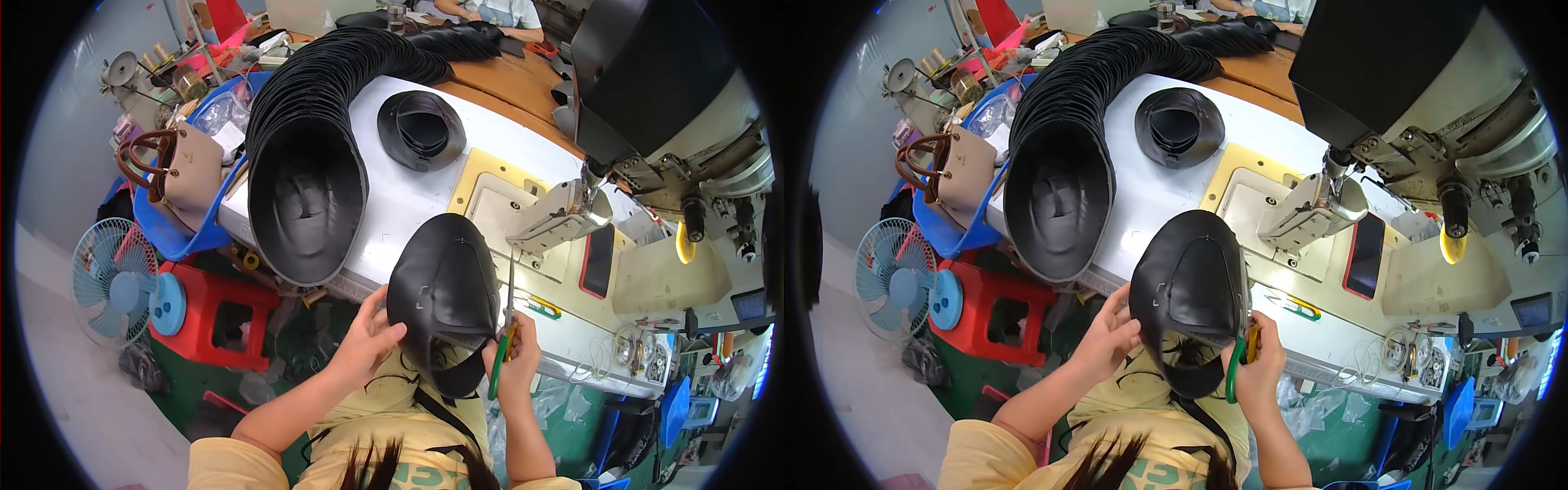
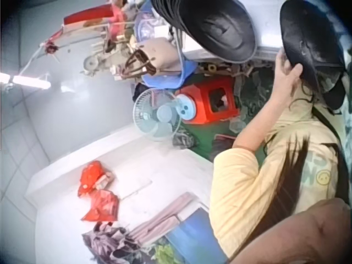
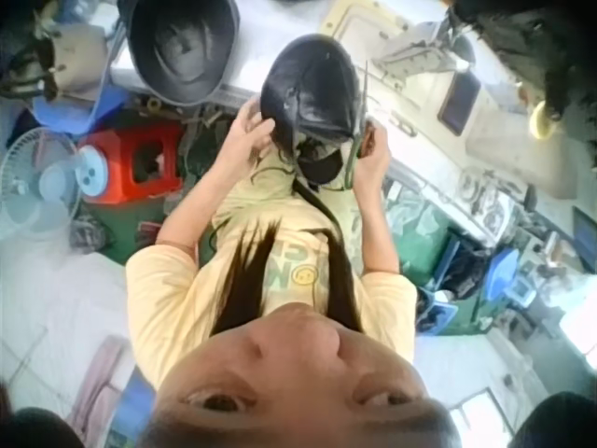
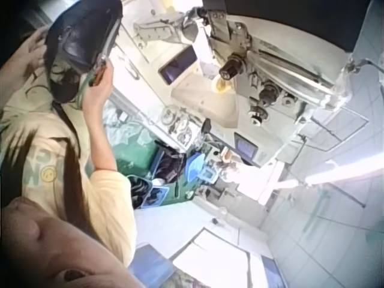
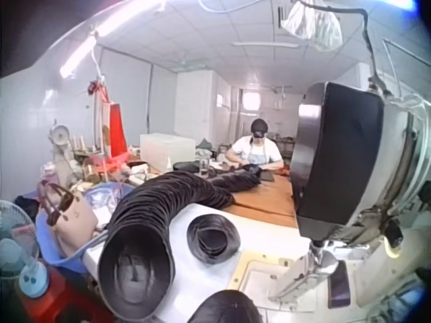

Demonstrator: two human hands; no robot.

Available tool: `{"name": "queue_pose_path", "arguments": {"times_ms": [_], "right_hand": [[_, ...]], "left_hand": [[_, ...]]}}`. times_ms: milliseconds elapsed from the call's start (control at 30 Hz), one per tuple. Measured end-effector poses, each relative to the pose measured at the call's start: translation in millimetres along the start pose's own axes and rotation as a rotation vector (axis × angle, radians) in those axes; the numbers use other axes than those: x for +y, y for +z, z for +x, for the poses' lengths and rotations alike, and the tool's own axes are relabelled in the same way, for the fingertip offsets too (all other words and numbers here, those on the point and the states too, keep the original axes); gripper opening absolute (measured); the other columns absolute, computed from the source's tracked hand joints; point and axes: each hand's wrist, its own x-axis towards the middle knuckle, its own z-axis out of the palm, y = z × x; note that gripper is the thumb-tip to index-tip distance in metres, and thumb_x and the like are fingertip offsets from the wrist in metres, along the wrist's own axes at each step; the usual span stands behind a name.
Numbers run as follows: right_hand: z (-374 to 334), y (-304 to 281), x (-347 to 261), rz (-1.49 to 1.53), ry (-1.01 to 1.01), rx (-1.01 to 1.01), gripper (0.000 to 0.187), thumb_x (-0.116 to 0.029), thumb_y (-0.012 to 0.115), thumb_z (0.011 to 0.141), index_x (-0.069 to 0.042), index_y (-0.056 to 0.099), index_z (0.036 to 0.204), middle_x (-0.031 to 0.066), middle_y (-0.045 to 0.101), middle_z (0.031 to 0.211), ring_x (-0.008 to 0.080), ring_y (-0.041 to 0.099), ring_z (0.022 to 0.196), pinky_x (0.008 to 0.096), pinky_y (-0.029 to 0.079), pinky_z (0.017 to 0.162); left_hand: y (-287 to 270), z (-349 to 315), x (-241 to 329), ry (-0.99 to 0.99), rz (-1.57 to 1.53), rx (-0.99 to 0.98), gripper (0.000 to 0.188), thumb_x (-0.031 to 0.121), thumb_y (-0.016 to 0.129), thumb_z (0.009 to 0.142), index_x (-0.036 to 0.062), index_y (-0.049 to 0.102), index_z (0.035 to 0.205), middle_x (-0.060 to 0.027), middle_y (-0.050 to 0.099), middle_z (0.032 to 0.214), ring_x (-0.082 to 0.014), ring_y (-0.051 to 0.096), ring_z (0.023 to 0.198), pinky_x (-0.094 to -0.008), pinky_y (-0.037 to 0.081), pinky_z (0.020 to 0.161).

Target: The person uses green-handled scissors to trim excess material from the edges of black leather shoe parts. They repeatedly pick up parts from a stack, trim along the seams, and place the finished pieces back on the table next to a sewing machine.

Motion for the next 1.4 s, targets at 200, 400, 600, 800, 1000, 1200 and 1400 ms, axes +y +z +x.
{"name": "queue_pose_path", "arguments": {"times_ms": [200,400,600,800,1000,1200,1400], "right_hand": [[-5,-9,2,0.077,0.047,-0.051,0.042,0.006,0.059,0.067,0.0,0.047,0.106,0.0046,0.048,0.07,0.0083,0.045,0.06,0.0189,0.039,0.056],[-11,-29,3,0.183,-0.076,-0.295,0.061,-0.022,0.08,0.063,-0.006,0.048,0.112,0.0065,0.053,0.088,0.0184,0.049,0.077,0.028,0.042,0.069],[-21,-56,-10,0.143,0.034,-0.597,0.066,-0.034,0.079,0.064,-0.004,0.049,0.114,0.006,0.054,0.095,0.0157,0.051,0.079,0.026,0.042,0.071],[-28,-61,-4,0.241,0.269,-0.641,0.063,-0.027,0.08,0.063,-0.002,0.051,0.114,0.0049,0.055,0.091,0.0131,0.05,0.075,0.0247,0.042,0.069],[-22,-61,-12,0.087,0.201,-0.457,0.062,-0.03,0.081,0.062,-0.002,0.054,0.11,0.0021,0.055,0.085,0.0092,0.045,0.065,0.0219,0.039,0.059],[-18,-67,-7,0.153,0.18,-0.59,0.06,-0.027,0.079,0.066,0.0,0.052,0.113,0.0044,0.056,0.09,0.0072,0.049,0.074,0.0208,0.042,0.067],[-27,-67,-4,0.592,0.457,-0.642,0.056,-0.017,0.074,0.073,0.003,0.049,0.12,0.004,0.056,0.096,0.0083,0.051,0.084,0.0226,0.043,0.078]], "left_hand": [[12,-2,11,-0.161,0.144,-0.289,0.048,0.005,0.063,0.079,0.0031,0.043,0.122,-0.0064,0.054,0.113,-0.0165,0.052,0.105,-0.0309,0.041,0.09],[31,2,44,0.09,0.278,-0.21,0.044,-0.001,0.065,0.076,0.0022,0.046,0.117,-0.005,0.055,0.109,-0.0135,0.051,0.101,-0.0295,0.042,0.088],[28,12,50,0.146,0.408,-0.267,0.045,0.002,0.066,0.075,0.0018,0.047,0.115,-0.005,0.055,0.108,-0.0133,0.052,0.1,-0.0292,0.042,0.087],[39,18,41,0.103,0.426,-0.223,0.04,0.004,0.066,0.076,0.0015,0.049,0.112,-0.0037,0.057,0.102,-0.0123,0.053,0.096,-0.0283,0.043,0.085],[50,24,39,0.162,0.474,-0.267,0.033,0.003,0.063,0.079,0.0016,0.051,0.11,-0.0027,0.058,0.1,-0.0106,0.053,0.093,-0.0267,0.044,0.083],[59,29,26,0.185,0.401,-0.27,0.031,0.003,0.062,0.081,0.0015,0.051,0.11,-0.0025,0.058,0.101,-0.01,0.053,0.092,-0.0259,0.044,0.082],[69,28,6,0.224,0.307,-0.129,0.028,0.002,0.061,0.081,0.0014,0.052,0.108,-0.0024,0.058,0.1,-0.0097,0.054,0.091,-0.0255,0.045,0.08]]}}
